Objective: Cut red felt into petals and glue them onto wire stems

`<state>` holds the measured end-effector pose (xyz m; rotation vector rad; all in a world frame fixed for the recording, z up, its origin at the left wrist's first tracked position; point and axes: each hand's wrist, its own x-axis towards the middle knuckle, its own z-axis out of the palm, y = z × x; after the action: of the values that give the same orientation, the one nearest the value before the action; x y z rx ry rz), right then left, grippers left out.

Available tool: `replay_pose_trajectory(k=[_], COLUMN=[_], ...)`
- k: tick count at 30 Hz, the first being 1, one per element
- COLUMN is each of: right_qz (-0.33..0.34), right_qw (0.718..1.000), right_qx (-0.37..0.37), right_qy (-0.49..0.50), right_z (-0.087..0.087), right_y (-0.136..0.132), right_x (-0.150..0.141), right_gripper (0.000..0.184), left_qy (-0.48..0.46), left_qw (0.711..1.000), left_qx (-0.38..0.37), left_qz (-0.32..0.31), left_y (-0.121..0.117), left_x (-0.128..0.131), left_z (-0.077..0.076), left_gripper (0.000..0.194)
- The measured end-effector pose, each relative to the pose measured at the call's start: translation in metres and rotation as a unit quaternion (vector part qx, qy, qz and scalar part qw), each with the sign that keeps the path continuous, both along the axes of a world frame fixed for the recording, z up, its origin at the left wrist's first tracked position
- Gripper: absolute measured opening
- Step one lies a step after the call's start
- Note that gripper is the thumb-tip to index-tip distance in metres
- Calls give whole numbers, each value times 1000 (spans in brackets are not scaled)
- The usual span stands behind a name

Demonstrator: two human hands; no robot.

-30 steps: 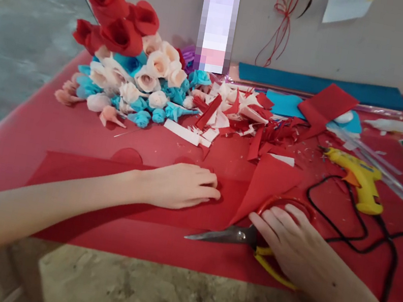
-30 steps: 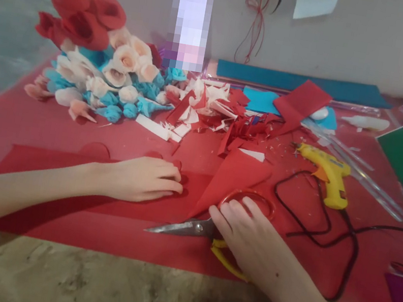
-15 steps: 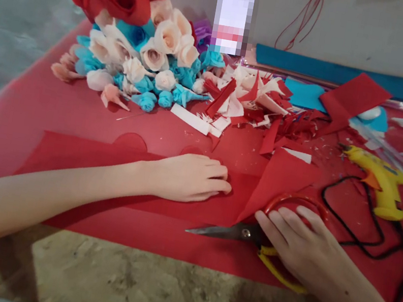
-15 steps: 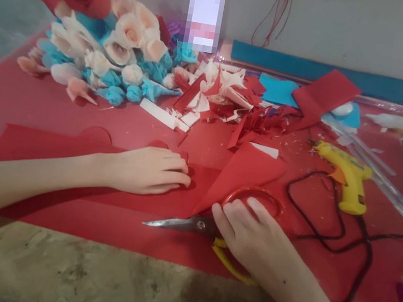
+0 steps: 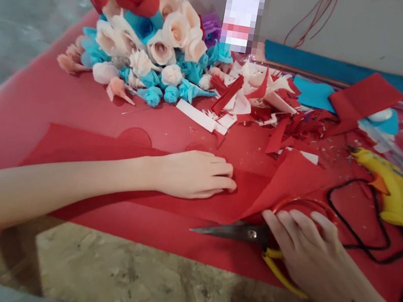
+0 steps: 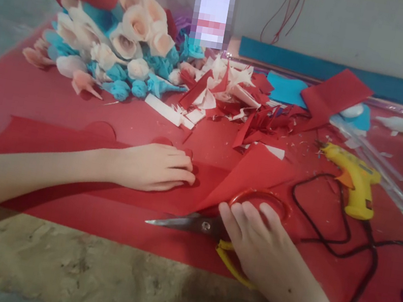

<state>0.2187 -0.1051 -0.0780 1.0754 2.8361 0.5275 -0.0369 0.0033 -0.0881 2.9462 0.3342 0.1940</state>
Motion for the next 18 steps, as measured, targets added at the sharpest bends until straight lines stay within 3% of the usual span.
replay_pose_trajectory(k=[10,18], right_qz=[5,52], right_qw=[1000,998], right_qx=[4,17], right_qy=[5,38], right_z=[2,5], right_y=[3,13], right_x=[-23,-33], right_gripper=[36,35], left_qy=[-8,-5], left_qw=[1000,1000], left_qx=[19,18], left_qz=[1,2], left_y=[0,-1], left_x=[-1,-1], left_z=[1,2], left_gripper=[24,25])
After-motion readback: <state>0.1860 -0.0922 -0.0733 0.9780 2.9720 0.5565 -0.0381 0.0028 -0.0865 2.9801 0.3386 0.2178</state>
